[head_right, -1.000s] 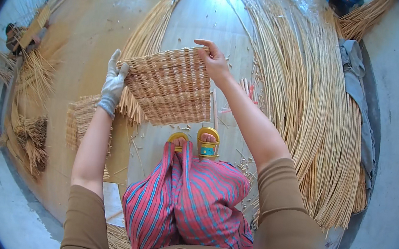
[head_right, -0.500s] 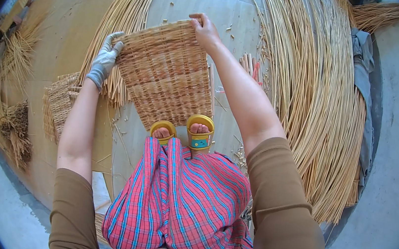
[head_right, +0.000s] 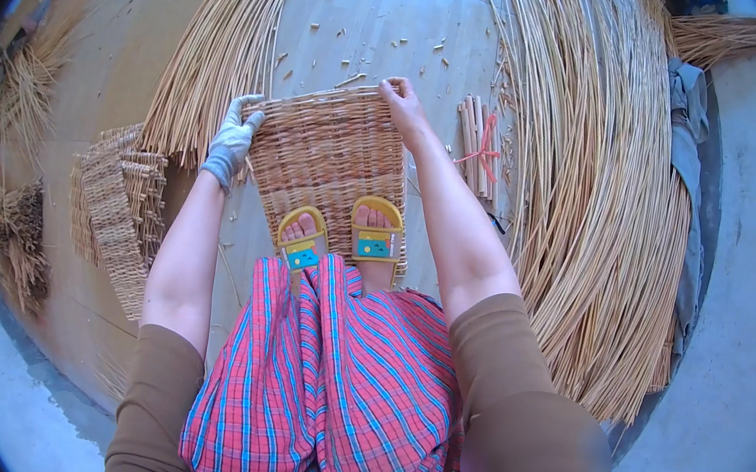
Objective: The person is weaving a rectangular basket or panel using long, thin wooden reeds and trimming them with scissors.
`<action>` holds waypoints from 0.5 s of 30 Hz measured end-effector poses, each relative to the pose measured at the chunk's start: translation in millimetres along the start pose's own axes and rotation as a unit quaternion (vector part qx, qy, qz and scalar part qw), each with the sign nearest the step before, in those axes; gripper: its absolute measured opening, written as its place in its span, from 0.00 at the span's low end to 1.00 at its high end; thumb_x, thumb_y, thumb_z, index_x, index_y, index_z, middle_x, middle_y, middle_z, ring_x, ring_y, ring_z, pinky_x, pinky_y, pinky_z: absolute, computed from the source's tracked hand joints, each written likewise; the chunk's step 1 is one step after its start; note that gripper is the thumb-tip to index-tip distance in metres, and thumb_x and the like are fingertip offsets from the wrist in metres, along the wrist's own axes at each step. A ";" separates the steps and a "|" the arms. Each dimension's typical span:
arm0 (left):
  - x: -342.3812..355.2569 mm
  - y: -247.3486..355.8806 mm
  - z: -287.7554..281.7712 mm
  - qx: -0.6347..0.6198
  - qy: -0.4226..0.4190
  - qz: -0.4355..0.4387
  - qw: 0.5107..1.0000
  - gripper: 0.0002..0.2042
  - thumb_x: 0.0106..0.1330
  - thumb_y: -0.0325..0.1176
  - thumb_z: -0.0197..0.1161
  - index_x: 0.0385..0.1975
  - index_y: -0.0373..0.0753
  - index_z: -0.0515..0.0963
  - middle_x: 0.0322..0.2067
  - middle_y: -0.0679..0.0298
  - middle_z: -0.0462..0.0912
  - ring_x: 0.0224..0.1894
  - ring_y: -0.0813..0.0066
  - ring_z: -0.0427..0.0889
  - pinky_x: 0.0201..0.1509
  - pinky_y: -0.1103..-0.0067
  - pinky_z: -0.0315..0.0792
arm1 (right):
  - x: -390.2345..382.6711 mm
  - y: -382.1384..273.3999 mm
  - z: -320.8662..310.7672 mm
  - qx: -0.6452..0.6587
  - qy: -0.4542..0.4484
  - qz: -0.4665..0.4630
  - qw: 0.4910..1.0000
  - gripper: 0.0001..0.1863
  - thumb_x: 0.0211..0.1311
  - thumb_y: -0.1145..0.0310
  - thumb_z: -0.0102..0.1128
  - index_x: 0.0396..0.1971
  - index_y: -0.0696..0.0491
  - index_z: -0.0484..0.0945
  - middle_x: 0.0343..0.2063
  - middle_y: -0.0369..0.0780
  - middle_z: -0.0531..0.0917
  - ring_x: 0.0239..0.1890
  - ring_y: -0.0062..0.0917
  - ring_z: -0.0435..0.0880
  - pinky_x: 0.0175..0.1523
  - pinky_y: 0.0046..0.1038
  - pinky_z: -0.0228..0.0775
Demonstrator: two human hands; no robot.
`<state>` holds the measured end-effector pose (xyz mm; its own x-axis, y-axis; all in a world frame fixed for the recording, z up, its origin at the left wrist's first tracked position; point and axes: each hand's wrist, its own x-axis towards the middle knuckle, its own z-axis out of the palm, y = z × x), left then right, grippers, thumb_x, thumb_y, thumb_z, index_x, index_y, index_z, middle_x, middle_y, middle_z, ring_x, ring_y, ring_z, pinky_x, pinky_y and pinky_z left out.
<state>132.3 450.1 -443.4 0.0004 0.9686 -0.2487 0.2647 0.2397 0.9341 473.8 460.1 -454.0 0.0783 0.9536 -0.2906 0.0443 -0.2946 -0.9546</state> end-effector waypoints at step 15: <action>-54.7 11.3 5.4 -0.090 0.050 0.076 0.992 0.14 0.77 0.26 0.63 0.59 0.42 0.76 0.54 0.65 0.82 0.54 0.76 0.79 0.63 0.78 0.75 | -56.0 -19.0 6.4 0.105 0.040 -0.078 0.991 0.11 0.79 0.61 0.59 0.48 0.53 0.80 0.39 0.32 0.82 0.41 0.15 0.78 0.50 0.23 0.72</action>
<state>140.5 399.5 -420.7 -0.0700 0.9941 -0.0832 0.0923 0.0895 0.9917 462.2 412.7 -420.1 0.1648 0.9763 -0.1405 -0.1453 -0.1168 -0.9825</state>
